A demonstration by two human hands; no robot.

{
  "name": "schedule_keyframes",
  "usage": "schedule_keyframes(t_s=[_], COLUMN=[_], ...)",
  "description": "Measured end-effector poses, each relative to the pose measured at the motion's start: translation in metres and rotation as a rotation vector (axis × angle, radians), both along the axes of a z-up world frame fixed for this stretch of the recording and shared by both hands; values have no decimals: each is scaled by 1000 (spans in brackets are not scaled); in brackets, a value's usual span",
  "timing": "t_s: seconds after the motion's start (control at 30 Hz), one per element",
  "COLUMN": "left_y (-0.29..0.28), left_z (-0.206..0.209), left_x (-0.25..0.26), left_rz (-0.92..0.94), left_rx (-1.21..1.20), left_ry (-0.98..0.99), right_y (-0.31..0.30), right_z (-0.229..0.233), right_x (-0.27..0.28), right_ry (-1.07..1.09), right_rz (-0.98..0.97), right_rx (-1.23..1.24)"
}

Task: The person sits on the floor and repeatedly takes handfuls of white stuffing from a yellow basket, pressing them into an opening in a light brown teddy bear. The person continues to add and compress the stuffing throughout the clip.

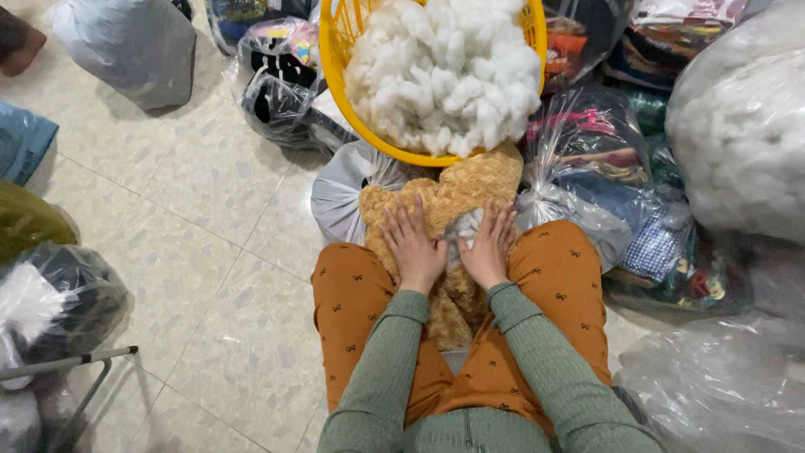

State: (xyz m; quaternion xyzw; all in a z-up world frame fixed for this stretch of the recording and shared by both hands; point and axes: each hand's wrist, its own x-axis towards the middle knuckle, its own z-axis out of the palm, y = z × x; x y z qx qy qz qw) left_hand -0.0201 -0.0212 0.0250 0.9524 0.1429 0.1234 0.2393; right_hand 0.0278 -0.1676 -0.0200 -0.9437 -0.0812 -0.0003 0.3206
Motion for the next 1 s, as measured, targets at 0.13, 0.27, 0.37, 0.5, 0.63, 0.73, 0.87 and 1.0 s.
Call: schedule_keyframes(t_s=[0.13,0.27,0.37,0.5,0.63,0.73,0.87,1.0], left_y=[-3,7,12,13,7,4,5,-2], left_z=[17,29,28,14,6,4,-2,-15], left_x=[4,25,33,37,37,34,29,22], left_rz=[-52,-71,-85,-83,-86,-86,-108,-126], left_rx=[120,154,128,136,282,151,-47,460], left_ry=[-33,98,160,183,202,167,69,104], right_y=[1,-2,-5,-7,-4,-4,-3,-7], right_z=[2,18,27,24,8,-3,-15,-21], right_x=[7,33,49,65,66,63,64,60], right_ry=[58,72,71,114,77,124,78,29], right_rz=[-25,-49,-51,-74,-95,-77,-48,2], right_rx=[-14,-122,-110,-100,5,98,141,130])
